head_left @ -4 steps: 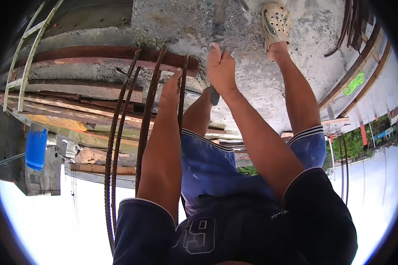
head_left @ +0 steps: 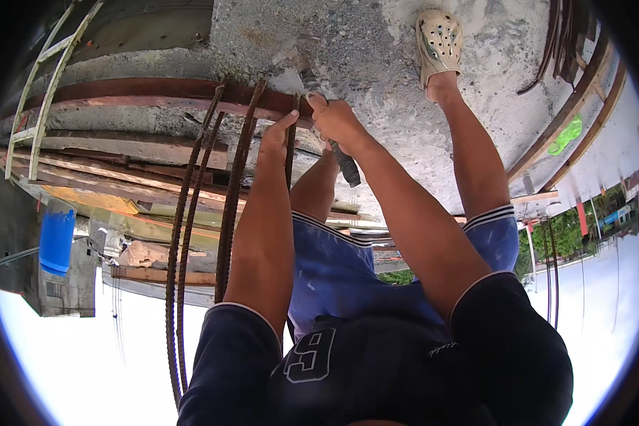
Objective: The person picks up wire ties from a bucket and uses a hammer to tighten them around intersecting reinforcement bars on a concrete roof.
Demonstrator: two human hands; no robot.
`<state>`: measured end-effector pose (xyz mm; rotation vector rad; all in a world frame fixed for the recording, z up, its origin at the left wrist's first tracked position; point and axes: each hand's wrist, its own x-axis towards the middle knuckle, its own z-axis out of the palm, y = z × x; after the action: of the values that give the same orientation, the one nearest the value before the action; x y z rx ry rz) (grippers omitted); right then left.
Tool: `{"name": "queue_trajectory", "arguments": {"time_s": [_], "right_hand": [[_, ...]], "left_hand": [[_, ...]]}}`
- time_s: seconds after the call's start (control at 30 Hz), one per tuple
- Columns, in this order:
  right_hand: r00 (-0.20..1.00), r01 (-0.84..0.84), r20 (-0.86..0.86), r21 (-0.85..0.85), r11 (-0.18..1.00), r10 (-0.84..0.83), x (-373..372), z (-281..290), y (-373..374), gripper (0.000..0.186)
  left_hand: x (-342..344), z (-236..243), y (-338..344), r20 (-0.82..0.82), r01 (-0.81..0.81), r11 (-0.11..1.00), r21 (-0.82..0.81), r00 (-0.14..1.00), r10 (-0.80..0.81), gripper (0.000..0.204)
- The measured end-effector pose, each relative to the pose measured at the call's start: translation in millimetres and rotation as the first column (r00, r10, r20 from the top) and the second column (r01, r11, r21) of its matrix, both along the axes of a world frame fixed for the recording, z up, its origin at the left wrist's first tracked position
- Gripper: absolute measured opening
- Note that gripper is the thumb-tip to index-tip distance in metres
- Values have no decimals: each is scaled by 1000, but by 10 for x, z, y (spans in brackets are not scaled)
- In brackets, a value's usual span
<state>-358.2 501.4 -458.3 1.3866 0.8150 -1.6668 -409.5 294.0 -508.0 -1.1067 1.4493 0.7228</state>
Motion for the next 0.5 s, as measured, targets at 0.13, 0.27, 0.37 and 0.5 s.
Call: {"name": "queue_trajectory", "arguments": {"time_s": [0.13,0.27,0.37,0.5], "right_hand": [[948,260,-252,260,930,-194,-185,350,931,44],[637,754,-597,350,556,-488,-474,589,1264,40],[817,565,-465,528,634,-341,-155,305,463,42],[979,-150,-111,160,976,169,225,-8,-289,53]], "left_hand": [[22,-155,-10,28,132,991,-12,991,-132,45],[18,-363,-174,88,165,986,-24,983,-162,40],[110,-416,-79,69,193,981,-3,979,-193,30],[37,-510,-35,-8,224,974,31,975,-224,23]]}}
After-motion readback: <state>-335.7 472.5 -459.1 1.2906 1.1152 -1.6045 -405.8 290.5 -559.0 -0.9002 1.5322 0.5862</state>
